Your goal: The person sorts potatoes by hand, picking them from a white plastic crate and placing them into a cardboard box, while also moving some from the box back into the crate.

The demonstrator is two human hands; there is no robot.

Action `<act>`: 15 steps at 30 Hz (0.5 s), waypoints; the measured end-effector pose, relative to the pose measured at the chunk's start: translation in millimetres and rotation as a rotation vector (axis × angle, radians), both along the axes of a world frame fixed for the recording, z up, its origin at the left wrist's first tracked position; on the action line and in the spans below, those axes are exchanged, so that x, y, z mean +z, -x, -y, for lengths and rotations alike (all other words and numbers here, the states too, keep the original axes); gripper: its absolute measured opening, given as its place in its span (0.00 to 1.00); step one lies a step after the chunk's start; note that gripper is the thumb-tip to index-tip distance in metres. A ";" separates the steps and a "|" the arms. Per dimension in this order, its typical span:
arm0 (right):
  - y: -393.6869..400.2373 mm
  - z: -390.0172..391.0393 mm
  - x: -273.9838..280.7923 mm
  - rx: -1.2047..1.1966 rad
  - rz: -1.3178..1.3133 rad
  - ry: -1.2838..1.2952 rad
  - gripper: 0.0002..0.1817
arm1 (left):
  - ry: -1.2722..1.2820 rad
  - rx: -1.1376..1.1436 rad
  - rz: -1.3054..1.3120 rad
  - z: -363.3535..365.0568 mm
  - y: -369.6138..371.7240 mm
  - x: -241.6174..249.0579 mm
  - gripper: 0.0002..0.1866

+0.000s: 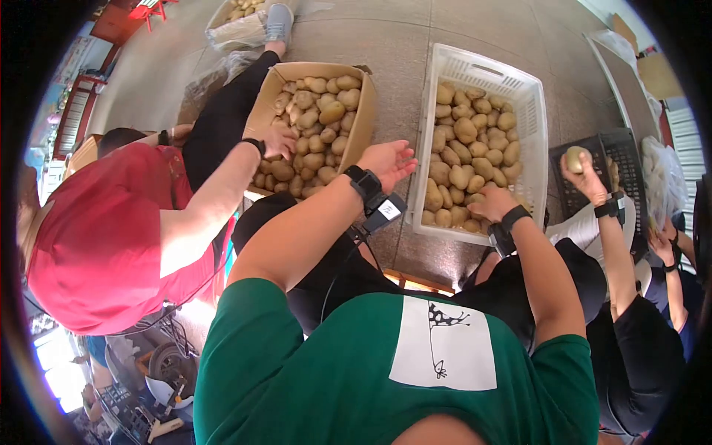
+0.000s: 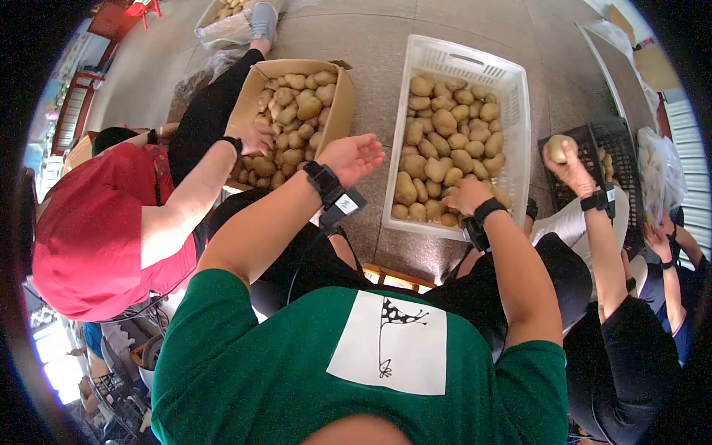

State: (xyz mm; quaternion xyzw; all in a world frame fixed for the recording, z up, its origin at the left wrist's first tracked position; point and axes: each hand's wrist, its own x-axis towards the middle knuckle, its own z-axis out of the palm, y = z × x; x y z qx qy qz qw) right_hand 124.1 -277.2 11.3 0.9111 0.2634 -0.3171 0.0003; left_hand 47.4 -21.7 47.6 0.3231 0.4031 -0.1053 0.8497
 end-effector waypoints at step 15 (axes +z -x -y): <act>34.2 -49.3 74.1 -0.495 -0.742 -0.981 0.23 | 0.166 -0.193 0.000 22.2 6.4 32.1 0.12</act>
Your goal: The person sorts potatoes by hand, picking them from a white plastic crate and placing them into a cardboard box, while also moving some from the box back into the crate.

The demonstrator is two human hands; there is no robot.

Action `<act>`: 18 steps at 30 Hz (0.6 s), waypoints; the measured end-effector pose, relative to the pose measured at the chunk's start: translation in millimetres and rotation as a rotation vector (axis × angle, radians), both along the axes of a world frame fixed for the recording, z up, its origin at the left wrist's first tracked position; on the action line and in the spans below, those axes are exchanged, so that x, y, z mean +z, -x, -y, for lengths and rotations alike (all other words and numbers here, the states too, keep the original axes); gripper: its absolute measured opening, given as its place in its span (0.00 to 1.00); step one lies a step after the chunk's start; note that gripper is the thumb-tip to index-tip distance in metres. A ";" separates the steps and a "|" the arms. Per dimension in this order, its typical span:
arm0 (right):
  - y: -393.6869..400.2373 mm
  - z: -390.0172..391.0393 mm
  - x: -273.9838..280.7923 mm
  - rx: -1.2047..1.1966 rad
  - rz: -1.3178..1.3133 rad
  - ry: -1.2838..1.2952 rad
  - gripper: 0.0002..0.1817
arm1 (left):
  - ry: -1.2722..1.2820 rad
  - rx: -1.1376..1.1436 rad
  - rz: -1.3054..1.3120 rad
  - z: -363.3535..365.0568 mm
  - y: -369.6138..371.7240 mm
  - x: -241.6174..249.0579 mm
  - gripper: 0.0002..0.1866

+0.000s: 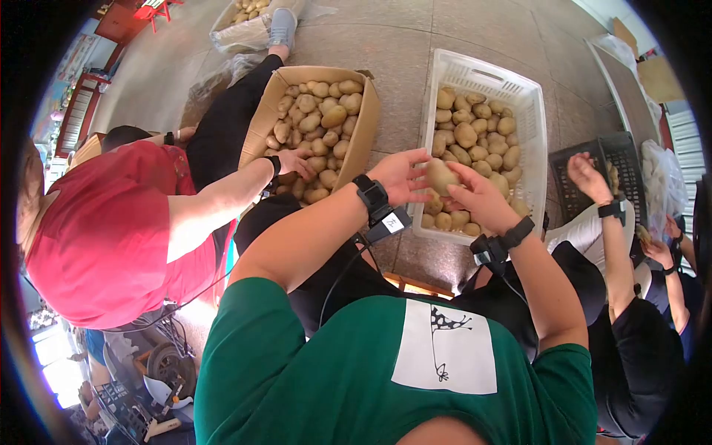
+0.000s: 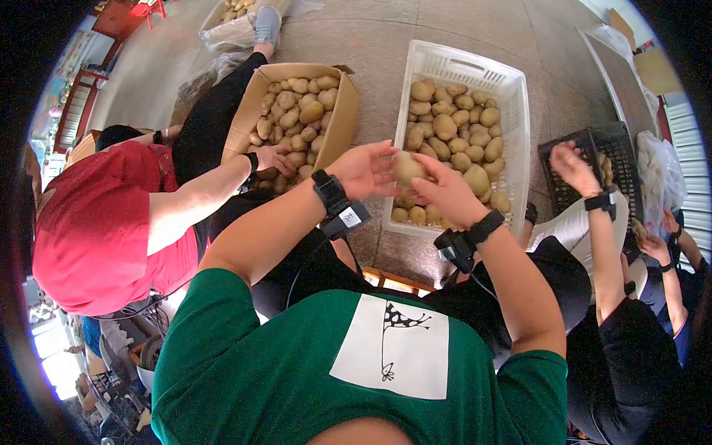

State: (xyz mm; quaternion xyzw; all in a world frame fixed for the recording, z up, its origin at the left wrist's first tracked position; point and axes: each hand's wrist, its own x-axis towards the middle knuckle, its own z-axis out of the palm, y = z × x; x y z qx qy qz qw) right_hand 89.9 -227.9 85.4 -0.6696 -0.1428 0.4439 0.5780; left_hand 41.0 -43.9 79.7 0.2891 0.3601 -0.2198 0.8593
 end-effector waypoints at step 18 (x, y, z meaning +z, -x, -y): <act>4.0 5.7 -0.3 0.210 0.277 0.091 0.13 | -0.196 0.315 -0.019 -67.7 0.6 -50.8 0.21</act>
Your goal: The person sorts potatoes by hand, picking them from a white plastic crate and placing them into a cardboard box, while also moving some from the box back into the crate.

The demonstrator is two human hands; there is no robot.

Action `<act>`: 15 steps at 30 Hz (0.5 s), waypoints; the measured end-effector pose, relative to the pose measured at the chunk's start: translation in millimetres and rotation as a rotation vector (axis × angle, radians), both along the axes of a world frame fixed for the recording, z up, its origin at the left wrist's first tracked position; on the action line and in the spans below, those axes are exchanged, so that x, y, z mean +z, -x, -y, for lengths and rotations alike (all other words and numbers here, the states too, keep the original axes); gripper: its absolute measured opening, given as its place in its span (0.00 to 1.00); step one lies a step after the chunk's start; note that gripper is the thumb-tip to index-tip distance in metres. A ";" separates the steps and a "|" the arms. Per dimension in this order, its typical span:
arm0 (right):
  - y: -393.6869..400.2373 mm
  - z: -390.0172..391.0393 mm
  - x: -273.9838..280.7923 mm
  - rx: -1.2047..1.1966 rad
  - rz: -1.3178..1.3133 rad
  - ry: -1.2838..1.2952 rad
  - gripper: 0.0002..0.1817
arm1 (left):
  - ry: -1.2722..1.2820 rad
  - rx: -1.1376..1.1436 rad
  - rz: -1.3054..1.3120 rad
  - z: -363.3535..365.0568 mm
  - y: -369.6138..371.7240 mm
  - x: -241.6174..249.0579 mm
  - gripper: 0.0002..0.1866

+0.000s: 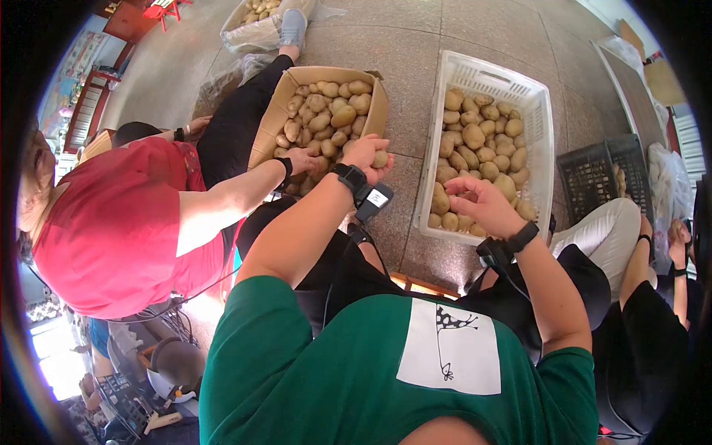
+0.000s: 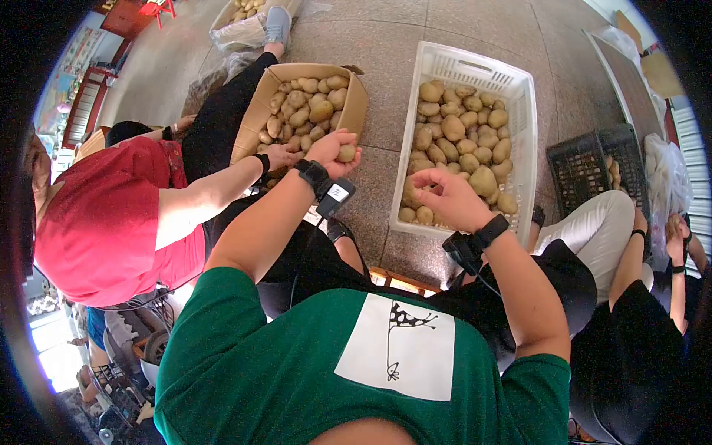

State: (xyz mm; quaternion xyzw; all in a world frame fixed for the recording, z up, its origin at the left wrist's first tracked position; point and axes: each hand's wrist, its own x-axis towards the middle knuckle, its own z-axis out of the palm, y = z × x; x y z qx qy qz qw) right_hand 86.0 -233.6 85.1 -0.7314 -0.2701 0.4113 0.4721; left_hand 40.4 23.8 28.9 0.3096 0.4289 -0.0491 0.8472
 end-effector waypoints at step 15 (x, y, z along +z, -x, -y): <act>2.5 12.7 -13.9 0.004 0.014 0.066 0.16 | 0.008 0.382 -0.370 -68.2 29.8 -43.0 0.16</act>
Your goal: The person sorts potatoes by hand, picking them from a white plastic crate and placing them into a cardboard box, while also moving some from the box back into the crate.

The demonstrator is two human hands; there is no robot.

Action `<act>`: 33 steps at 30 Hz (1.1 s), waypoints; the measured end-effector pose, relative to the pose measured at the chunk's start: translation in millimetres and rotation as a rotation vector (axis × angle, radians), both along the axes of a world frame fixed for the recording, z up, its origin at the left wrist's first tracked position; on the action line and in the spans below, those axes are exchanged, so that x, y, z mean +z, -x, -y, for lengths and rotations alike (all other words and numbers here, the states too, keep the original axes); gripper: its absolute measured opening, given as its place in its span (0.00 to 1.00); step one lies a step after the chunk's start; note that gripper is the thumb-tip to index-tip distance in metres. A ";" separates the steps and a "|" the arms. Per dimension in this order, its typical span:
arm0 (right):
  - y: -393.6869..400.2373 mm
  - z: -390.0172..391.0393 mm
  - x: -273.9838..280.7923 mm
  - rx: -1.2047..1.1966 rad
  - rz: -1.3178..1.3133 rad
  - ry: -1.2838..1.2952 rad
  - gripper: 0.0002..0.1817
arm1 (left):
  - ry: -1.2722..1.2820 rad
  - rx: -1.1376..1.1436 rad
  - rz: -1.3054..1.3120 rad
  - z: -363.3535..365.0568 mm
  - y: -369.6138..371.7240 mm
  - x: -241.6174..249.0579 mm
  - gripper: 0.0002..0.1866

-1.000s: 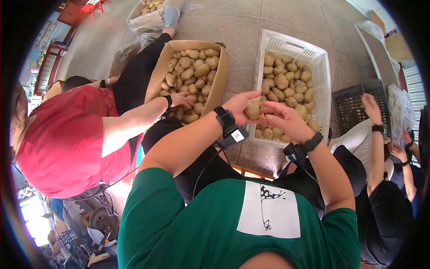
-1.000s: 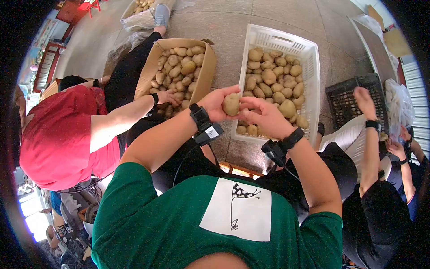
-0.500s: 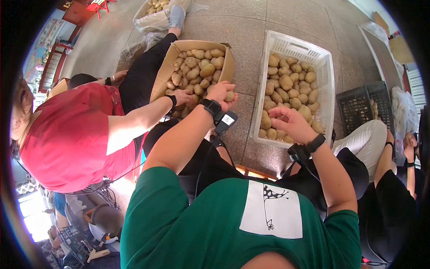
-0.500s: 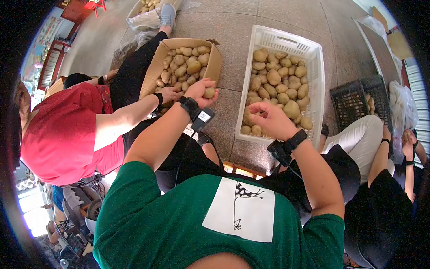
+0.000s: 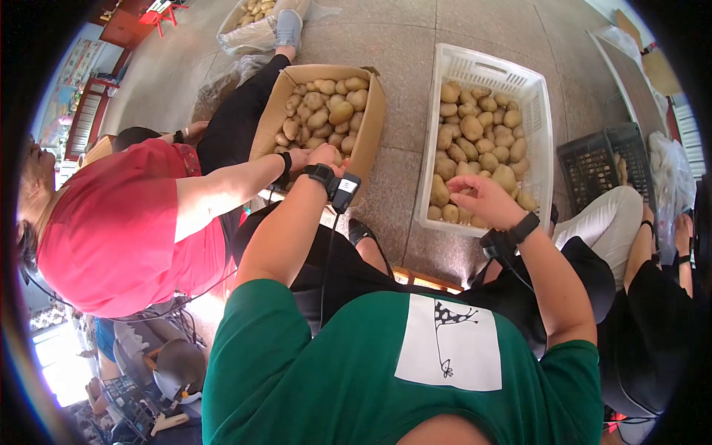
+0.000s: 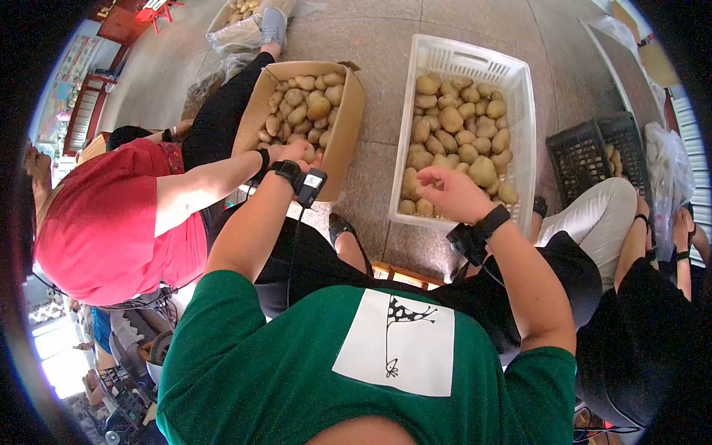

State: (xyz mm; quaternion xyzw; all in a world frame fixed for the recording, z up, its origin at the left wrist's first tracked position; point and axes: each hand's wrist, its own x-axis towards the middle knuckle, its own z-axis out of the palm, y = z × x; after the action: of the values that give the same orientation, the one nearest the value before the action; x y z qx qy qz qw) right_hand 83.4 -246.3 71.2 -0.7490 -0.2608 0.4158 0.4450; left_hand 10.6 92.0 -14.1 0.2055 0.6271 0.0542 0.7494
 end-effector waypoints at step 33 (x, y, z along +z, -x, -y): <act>-0.7 15.9 -19.5 0.076 0.228 0.089 0.19 | -0.249 -0.122 -0.111 -48.4 28.3 -38.4 0.15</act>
State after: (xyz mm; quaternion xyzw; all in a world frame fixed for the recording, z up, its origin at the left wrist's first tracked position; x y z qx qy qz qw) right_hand 84.1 -262.2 51.7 -0.8001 -0.3192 0.3556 0.3628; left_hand -17.7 140.4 -52.5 0.3372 0.6423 0.0742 0.6842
